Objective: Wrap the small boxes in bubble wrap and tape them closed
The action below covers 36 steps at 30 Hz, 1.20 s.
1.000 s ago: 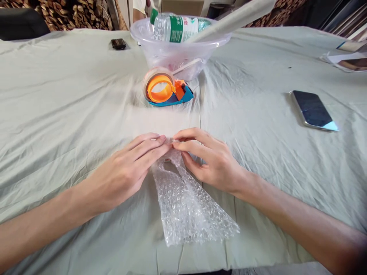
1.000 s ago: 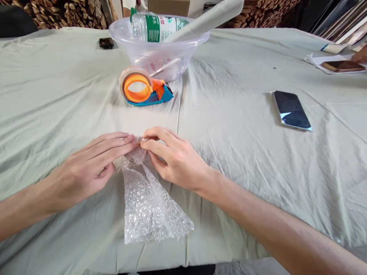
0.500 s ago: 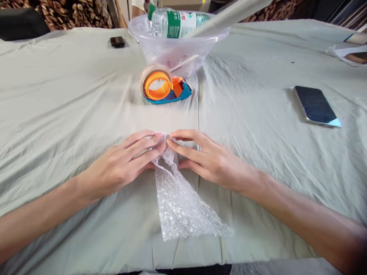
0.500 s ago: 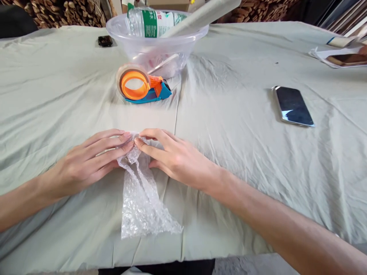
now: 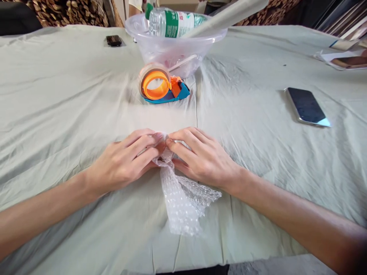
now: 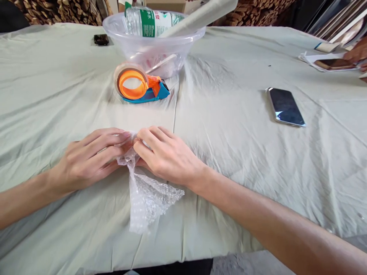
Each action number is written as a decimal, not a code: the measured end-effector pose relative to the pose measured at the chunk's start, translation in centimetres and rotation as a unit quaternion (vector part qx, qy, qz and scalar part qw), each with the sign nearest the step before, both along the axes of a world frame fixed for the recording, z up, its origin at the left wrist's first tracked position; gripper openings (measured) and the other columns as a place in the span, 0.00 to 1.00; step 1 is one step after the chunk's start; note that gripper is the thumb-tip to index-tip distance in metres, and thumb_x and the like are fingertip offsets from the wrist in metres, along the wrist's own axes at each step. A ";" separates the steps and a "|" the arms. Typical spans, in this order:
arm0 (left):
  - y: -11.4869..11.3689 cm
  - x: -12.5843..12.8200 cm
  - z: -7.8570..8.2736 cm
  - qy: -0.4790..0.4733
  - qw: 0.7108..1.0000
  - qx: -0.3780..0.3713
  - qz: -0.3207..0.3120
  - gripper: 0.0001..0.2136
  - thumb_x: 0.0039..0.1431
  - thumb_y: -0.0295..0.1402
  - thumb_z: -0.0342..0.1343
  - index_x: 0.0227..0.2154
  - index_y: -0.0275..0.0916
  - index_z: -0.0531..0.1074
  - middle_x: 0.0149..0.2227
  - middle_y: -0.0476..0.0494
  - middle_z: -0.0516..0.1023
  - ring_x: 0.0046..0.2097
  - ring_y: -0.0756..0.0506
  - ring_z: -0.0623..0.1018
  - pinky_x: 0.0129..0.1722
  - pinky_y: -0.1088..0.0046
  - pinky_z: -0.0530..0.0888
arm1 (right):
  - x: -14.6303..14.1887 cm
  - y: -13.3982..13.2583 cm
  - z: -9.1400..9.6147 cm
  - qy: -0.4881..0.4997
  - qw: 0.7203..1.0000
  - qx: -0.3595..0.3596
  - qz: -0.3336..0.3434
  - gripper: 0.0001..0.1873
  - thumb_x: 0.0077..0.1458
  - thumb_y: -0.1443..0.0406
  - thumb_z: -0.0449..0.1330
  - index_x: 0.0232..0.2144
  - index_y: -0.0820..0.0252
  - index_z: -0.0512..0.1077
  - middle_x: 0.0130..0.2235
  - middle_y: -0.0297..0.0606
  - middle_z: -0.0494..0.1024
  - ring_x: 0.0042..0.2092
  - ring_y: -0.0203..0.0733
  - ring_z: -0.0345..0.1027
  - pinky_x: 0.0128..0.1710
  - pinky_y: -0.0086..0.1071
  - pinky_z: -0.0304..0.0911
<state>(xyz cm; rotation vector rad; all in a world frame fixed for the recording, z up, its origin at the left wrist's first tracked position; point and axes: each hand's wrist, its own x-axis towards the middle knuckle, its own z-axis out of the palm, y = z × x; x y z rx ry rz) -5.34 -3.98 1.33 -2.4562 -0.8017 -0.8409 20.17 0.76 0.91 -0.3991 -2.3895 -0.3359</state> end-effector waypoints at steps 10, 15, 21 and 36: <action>0.6 -0.1 -0.8 -0.060 0.998 -0.022 -0.026 0.06 0.73 0.24 0.67 0.42 0.40 0.76 0.46 0.41 0.88 0.54 0.39 0.90 0.52 0.63 0.90 | 0.0 -0.1 -0.1 0.022 0.990 -0.136 0.016 0.11 0.81 0.67 0.53 0.46 0.62 0.75 0.46 0.46 0.82 0.41 0.42 0.81 0.34 0.35 0.78; 0.7 0.0 -1.1 -0.078 0.996 -0.016 -0.039 0.08 0.71 0.22 0.70 0.40 0.36 0.76 0.46 0.40 0.88 0.52 0.39 0.90 0.49 0.64 0.90 | 1.0 -0.5 -0.2 0.036 0.971 -0.233 0.051 0.06 0.79 0.68 0.56 0.54 0.58 0.71 0.59 0.50 0.79 0.42 0.40 0.81 0.32 0.34 0.77; 0.8 0.2 -0.8 -0.089 0.994 -0.019 -0.057 0.08 0.68 0.19 0.71 0.39 0.33 0.78 0.43 0.38 0.88 0.51 0.37 0.90 0.51 0.62 0.91 | 1.4 -0.2 -1.3 0.067 0.953 -0.277 0.103 0.17 0.77 0.73 0.58 0.63 0.58 0.70 0.63 0.52 0.76 0.51 0.40 0.83 0.45 0.33 0.82; 0.5 0.4 -0.5 -0.085 0.995 -0.022 -0.044 0.07 0.70 0.19 0.68 0.39 0.35 0.78 0.43 0.39 0.89 0.51 0.38 0.90 0.50 0.64 0.91 | 0.3 0.4 -1.2 0.026 0.974 -0.217 0.065 0.05 0.78 0.69 0.56 0.52 0.56 0.64 0.59 0.49 0.76 0.34 0.32 0.72 0.25 0.30 0.68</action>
